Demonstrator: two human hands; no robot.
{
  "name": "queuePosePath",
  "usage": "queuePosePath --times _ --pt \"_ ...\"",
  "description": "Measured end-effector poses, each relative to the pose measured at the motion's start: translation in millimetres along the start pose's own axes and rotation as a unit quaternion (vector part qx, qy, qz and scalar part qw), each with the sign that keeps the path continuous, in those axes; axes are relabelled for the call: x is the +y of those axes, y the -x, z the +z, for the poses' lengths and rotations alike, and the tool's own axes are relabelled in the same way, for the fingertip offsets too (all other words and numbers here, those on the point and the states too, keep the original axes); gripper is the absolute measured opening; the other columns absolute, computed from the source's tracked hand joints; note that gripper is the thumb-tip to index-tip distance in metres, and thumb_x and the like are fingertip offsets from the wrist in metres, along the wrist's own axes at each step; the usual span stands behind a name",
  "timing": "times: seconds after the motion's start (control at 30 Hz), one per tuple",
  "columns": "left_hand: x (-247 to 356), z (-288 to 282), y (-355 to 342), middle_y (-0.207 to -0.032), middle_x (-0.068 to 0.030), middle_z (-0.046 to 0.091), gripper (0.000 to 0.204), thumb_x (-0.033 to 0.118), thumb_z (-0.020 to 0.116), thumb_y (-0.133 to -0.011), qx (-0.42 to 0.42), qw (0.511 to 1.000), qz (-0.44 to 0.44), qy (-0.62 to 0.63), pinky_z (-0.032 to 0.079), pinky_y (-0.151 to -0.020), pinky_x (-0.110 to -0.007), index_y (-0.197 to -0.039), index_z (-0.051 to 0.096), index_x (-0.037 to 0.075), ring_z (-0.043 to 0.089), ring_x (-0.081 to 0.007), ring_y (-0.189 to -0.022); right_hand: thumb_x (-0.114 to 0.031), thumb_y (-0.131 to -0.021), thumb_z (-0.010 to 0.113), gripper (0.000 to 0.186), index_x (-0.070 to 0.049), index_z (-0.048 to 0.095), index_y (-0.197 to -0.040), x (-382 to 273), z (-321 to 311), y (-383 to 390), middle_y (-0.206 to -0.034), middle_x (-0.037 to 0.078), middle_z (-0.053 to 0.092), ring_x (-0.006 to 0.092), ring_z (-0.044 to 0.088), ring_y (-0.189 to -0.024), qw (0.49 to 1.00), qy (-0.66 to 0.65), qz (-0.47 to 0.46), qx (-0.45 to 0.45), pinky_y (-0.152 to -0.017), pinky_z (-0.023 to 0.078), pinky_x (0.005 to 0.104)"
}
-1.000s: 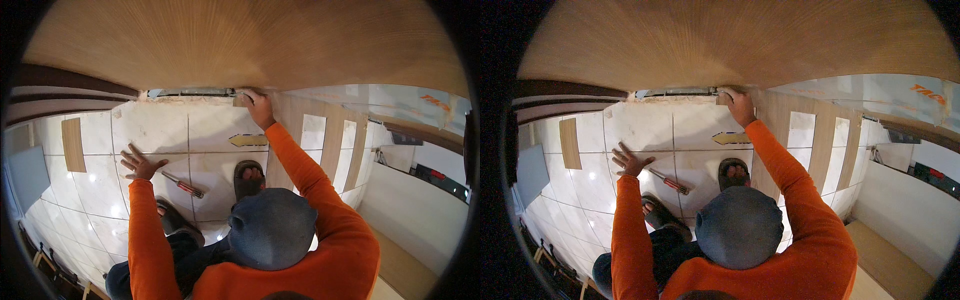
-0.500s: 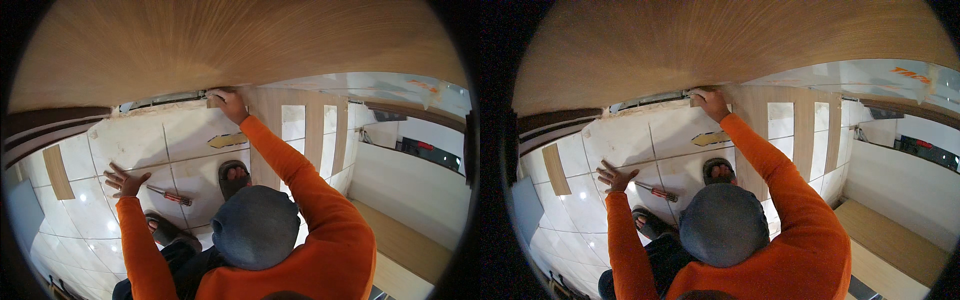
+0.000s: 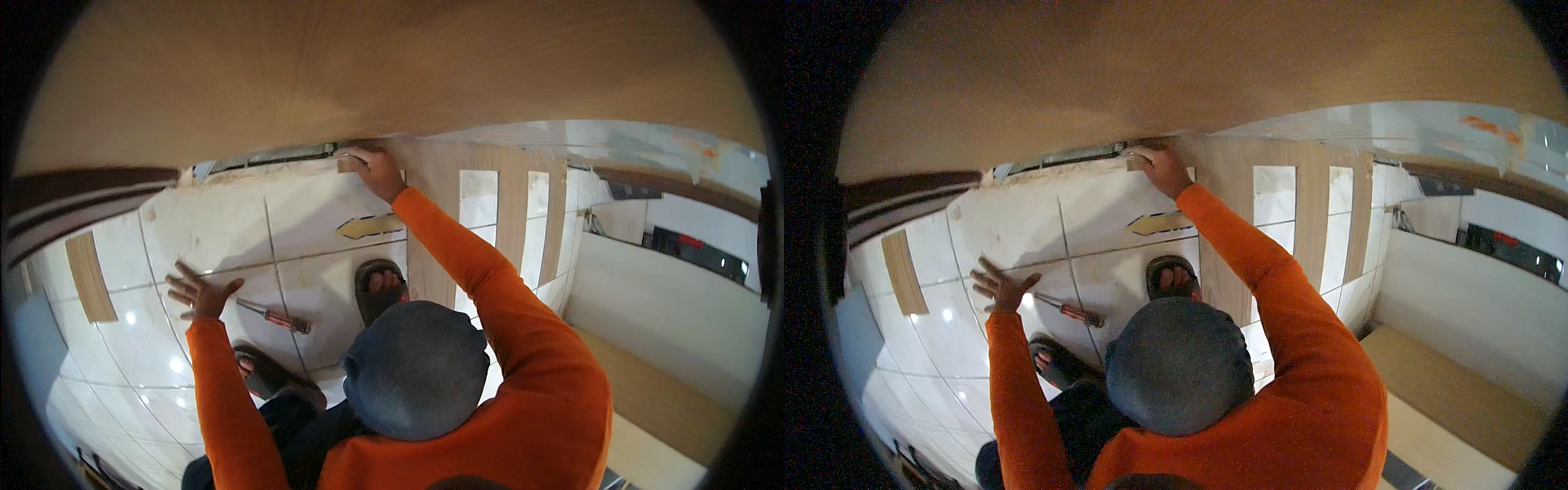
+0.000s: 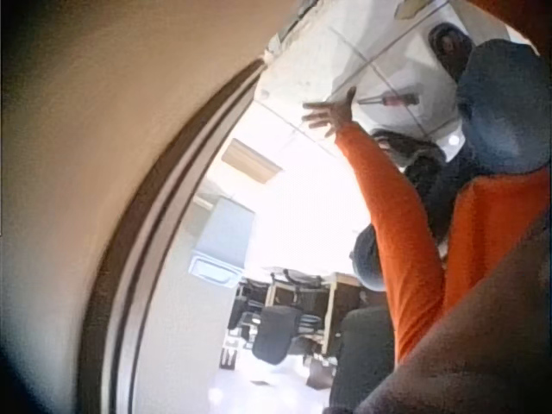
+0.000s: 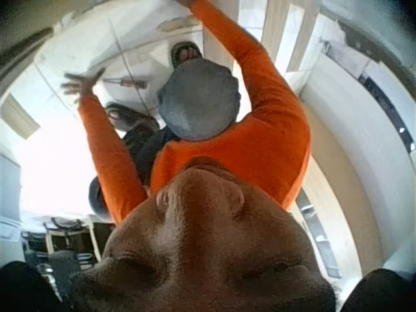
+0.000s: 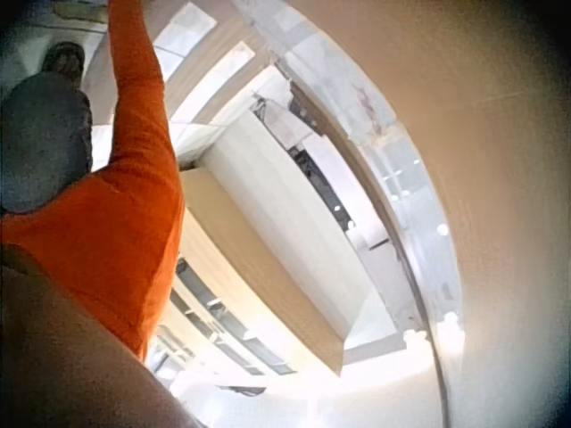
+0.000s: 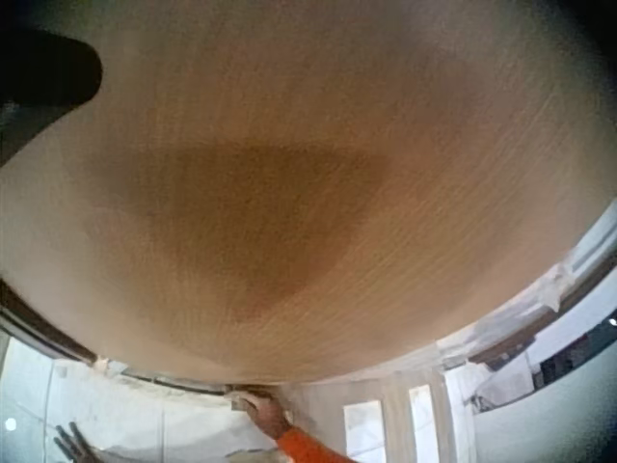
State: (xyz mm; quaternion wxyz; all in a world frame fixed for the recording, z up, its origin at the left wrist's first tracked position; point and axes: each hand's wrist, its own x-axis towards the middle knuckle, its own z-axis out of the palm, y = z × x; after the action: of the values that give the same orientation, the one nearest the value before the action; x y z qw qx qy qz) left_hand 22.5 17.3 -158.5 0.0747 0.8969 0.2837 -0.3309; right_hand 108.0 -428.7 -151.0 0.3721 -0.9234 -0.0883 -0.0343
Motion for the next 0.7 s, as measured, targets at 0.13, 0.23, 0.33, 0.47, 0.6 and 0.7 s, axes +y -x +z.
queuePosePath --times 0.13,0.23,0.33,0.47,0.6,0.7 --pt "11 -7 6 -0.163 -0.0201 -0.027 0.164 0.075 0.087 -0.046 -0.012 1.0 0.026 -0.01 0.007 -0.104 -0.083 -0.157 -0.025 0.027 -0.02 -0.0476 -0.149 -0.01 -0.09 0.061 0.031 -0.008 0.07 -0.12 -2 -4 0 -0.116 0.02 0.07 0.0395 0.066 -0.102 0.998 -0.003 0.068 -0.017 -0.09 0.052 0.0463" --pt "6 -14 5 -0.163 -0.0204 -0.027 0.164 0.076 0.086 -0.046 -0.019 0.999 0.02 -0.019 0.006 -0.105 -0.083 -0.157 -0.024 0.026 -0.021 -0.0478 -0.149 -0.009 -0.09 0.06 0.033 -0.009 0.069 -0.122 -13 -5 -10 -0.115 0.02 0.07 0.0398 0.066 -0.102 0.999 0.047 -0.016 -0.001 -0.088 0.054 0.0446" --pt "7 -16 8 -0.163 -0.0214 -0.026 0.164 0.078 0.085 -0.046 -0.012 0.999 0.021 -0.023 0.007 -0.105 -0.083 -0.157 -0.024 0.026 -0.02 -0.0482 -0.149 -0.011 -0.093 0.058 0.027 -0.008 0.069 -0.117 -28 10 -19 -0.107 0.015 0.072 0.0361 0.068 -0.096 0.985 0.146 -0.074 -0.054 -0.084 0.055 0.0444" --pt "-8 6 -10 -0.163 -0.0213 -0.026 0.165 0.08 0.084 -0.045 0.017 0.998 0.022 -0.052 0.007 -0.106 -0.082 -0.156 -0.025 0.025 -0.02 -0.0482 -0.149 -0.014 -0.093 0.056 0.023 -0.011 0.069 -0.112 -82 54 -69 -0.098 0.01 0.072 0.0326 0.07 -0.089 0.948 0.263 -0.128 -0.13 -0.078 0.056 0.0453" --pt "14 -20 15 -0.163 -0.0186 -0.028 0.166 0.079 0.085 -0.045 -0.048 0.999 -0.01 -0.019 0.004 -0.107 -0.081 -0.156 -0.026 0.026 -0.023 -0.0446 -0.15 -0.015 -0.094 0.062 0.018 -0.006 0.072 -0.107 -120 39 -54 -0.102 0.014 0.073 0.0325 0.071 -0.087 0.99 0.108 -0.076 -0.049 -0.078 0.057 0.0419" --pt "27 -25 21 -0.163 -0.0184 -0.028 0.165 0.077 0.085 -0.046 -0.049 0.999 0.003 -0.01 0.005 -0.108 -0.081 -0.156 -0.026 0.026 -0.023 -0.0436 -0.15 -0.017 -0.093 0.067 0.02 -0.004 0.074 -0.105 -77 9 -28 -0.102 0.014 0.076 0.0246 0.073 -0.086 0.986 -0.117 0.082 0.088 -0.081 0.055 0.035"
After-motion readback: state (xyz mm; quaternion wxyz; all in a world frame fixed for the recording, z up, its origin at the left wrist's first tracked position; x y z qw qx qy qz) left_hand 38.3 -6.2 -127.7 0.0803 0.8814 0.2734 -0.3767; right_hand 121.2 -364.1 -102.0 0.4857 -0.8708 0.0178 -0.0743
